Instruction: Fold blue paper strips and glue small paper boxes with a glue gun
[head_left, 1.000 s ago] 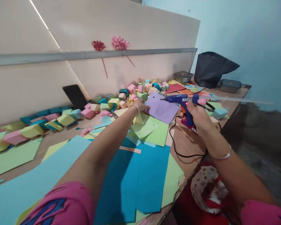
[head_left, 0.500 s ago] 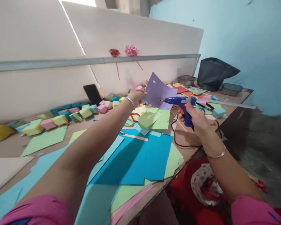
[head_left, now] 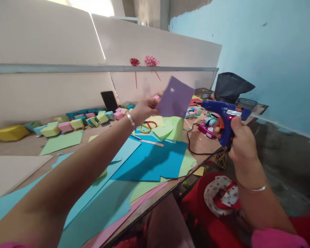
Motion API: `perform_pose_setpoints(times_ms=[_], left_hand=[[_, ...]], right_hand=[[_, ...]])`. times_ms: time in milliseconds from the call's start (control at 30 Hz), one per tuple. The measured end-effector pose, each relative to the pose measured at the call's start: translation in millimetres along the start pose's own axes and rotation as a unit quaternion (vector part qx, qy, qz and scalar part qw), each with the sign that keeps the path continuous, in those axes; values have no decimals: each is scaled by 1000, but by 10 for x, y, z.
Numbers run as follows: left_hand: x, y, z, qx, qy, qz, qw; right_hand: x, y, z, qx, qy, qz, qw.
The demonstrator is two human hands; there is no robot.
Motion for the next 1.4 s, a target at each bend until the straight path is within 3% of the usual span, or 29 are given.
perform_pose_setpoints(times_ms=[67, 133, 200, 233, 300, 433, 533, 600, 733, 833, 967, 1067, 1200, 1300, 1400], left_hand=[[-283, 129, 234, 177, -64, 92, 978], [-616, 162, 515, 325, -136, 176, 919], [-897, 114, 677, 423, -158, 217, 865], [-1000, 77, 715, 443, -159, 221, 855], [-1127, -22, 718, 441, -149, 198, 862], [-1176, -231, 531, 339, -77, 120, 930], [-1158, -468, 432, 211, -54, 17, 976], [-1160, -600, 434, 125, -56, -56, 989], [-1154, -630, 476, 29, -58, -120, 991], [-1121, -589, 463, 6, -47, -136, 990], [-1072, -499, 505, -6, -44, -132, 990], [-1018, -345, 607, 7, -45, -109, 993], [-903, -41, 712, 6, -26, -68, 997], [-833, 115, 746, -4, -25, -58, 998], [-782, 120, 745, -27, -28, -26, 999]], right_hand=[[-90, -89, -102, 24, 27, -21, 999], [-187, -143, -181, 51, 39, -35, 997], [-292, -104, -208, 71, 33, -19, 997], [-352, -36, -199, 75, 24, 5, 997], [-502, 184, -147, 74, 4, 72, 995], [-897, 672, -48, 38, -6, 170, 985], [-1177, 935, 28, 22, -18, 218, 976], [-1284, 993, 43, 23, -19, 227, 974], [-1243, 814, -96, 48, 23, 154, 987], [-1159, 579, -358, 49, 97, 65, 992], [-1152, 320, -636, -161, 194, 14, 968], [-1047, 175, -490, -301, 167, -24, 939], [-775, 154, -233, -335, 136, -68, 930], [-602, 120, -235, -386, 180, -122, 896], [-493, 139, -407, -422, 243, -134, 863]])
Point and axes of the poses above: each hand's wrist, its own x-axis towards the middle knuckle, its own z-axis out of the palm, y = z × x, the point moved 9 cm from there along x, towards the middle knuckle, and after that the axes turned 1 degree about -y, right-handed, at the moved point
